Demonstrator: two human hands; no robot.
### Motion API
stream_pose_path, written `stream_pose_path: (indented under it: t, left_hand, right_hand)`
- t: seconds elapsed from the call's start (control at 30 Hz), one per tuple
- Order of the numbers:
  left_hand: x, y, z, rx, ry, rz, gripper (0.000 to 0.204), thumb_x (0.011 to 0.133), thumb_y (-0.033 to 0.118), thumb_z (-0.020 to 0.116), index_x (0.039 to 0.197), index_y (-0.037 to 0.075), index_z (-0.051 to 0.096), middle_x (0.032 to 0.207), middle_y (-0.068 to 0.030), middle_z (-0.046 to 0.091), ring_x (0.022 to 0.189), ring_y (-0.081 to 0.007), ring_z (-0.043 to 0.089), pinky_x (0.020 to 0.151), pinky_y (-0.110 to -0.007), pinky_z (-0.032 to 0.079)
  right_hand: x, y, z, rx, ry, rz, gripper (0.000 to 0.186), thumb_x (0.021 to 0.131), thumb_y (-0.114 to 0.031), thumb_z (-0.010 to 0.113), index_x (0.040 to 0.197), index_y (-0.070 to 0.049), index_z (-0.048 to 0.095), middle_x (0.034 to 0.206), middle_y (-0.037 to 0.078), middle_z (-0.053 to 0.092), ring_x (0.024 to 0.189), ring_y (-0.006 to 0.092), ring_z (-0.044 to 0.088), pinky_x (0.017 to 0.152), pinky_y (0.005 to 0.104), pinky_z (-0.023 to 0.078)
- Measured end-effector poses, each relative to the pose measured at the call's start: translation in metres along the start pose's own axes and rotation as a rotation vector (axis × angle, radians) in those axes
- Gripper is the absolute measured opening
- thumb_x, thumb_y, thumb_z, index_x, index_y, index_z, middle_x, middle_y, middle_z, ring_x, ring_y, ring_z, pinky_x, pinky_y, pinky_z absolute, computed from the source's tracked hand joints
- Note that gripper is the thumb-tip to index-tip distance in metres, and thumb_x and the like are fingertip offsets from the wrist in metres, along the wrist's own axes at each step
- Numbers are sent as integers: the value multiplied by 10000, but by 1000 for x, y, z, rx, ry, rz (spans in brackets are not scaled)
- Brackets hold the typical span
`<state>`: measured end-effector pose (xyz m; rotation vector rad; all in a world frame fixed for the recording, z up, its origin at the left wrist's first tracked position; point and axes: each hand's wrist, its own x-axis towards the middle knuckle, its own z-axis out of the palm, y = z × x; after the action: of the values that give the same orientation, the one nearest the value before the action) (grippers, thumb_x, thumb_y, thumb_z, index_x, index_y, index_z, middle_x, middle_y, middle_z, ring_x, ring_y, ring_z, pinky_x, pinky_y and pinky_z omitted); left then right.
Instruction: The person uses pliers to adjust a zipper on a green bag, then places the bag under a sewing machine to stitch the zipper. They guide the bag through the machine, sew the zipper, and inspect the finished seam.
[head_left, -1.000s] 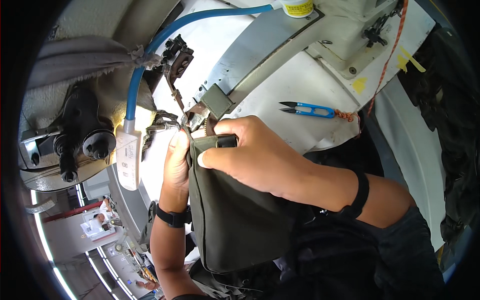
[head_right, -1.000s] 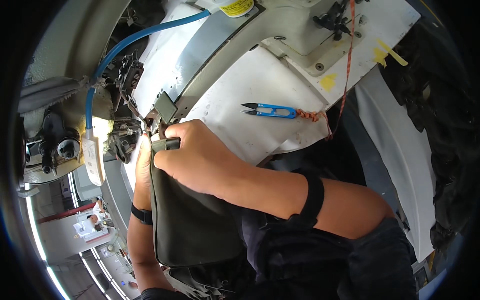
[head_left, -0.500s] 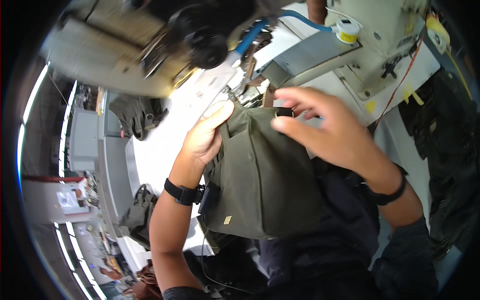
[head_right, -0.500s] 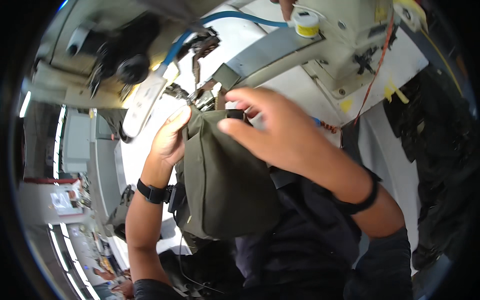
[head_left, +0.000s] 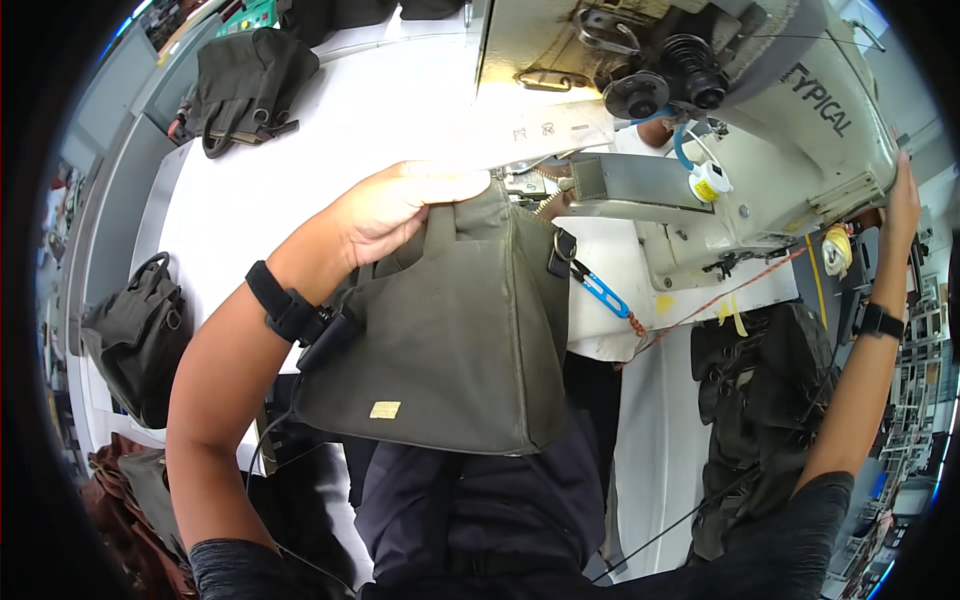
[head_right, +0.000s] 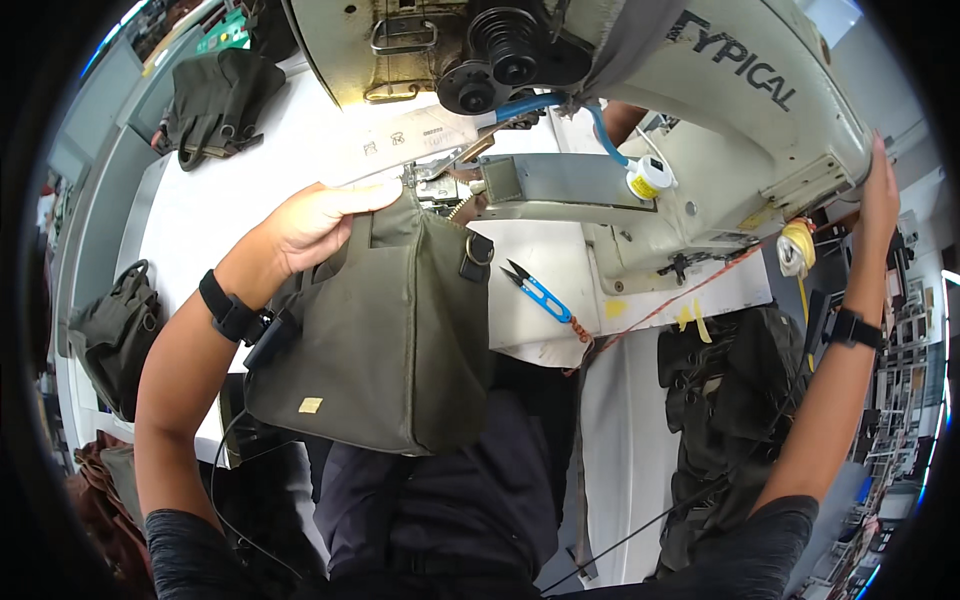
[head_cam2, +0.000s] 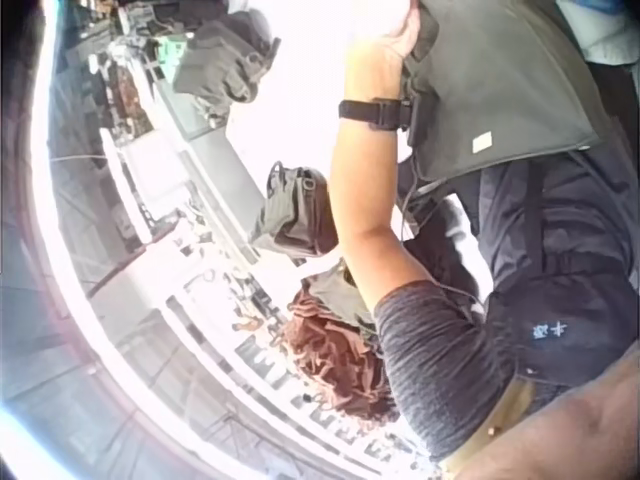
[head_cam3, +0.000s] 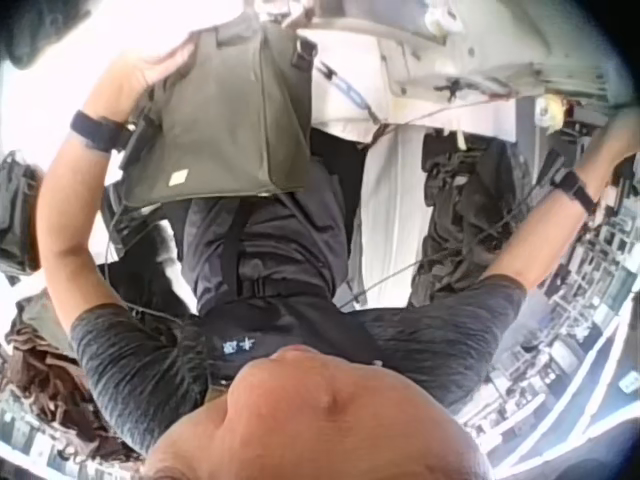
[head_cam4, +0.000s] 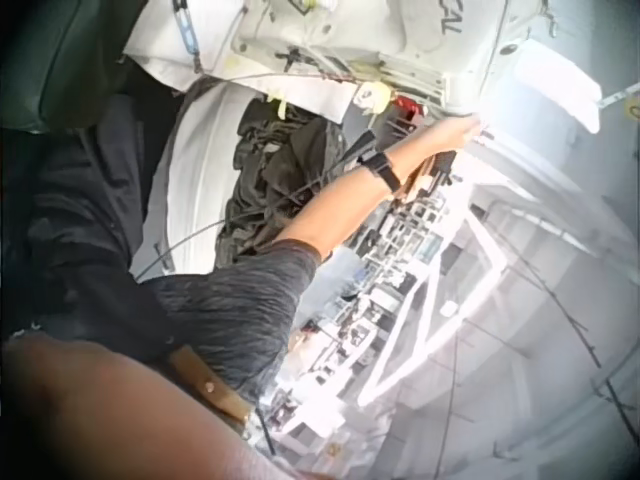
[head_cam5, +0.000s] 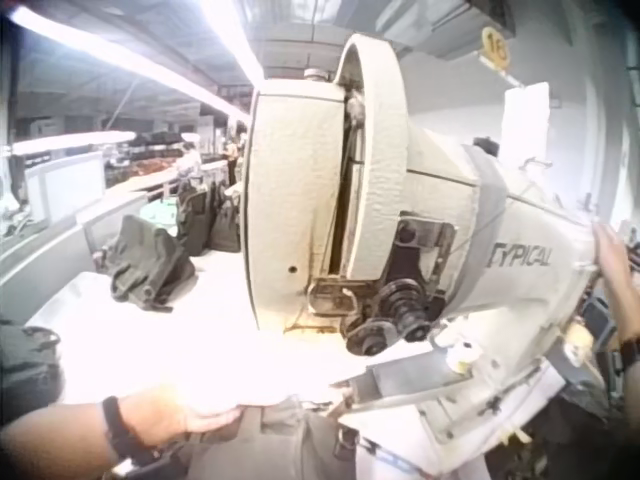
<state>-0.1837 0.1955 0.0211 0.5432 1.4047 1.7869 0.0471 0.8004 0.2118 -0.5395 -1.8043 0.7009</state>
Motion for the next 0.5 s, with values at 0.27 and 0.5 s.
stream_pose_path:
  t: [0.27,0.5]
  left_hand:
    - [-3,2,-2,14,7,-23,363,980,134,728,1308,-14,680,1259,-73,714,1200,-156,643,1102,-307,473]
    - [-1,10,-4,-109,69,-56,367,947,-26,718,1309,3,663,1200,-87,732,1157,-170,677,1051,-319,544]
  right_hand:
    - [34,-29,5,60,-235,366,493,1009,-411,673,1306,-17,696,1243,108,718,1075,207,685,935,330,527]
    - [19,-76,17,13,-295,554,446,979,-401,661,1208,-21,712,1154,111,744,949,250,717,780,386,585]
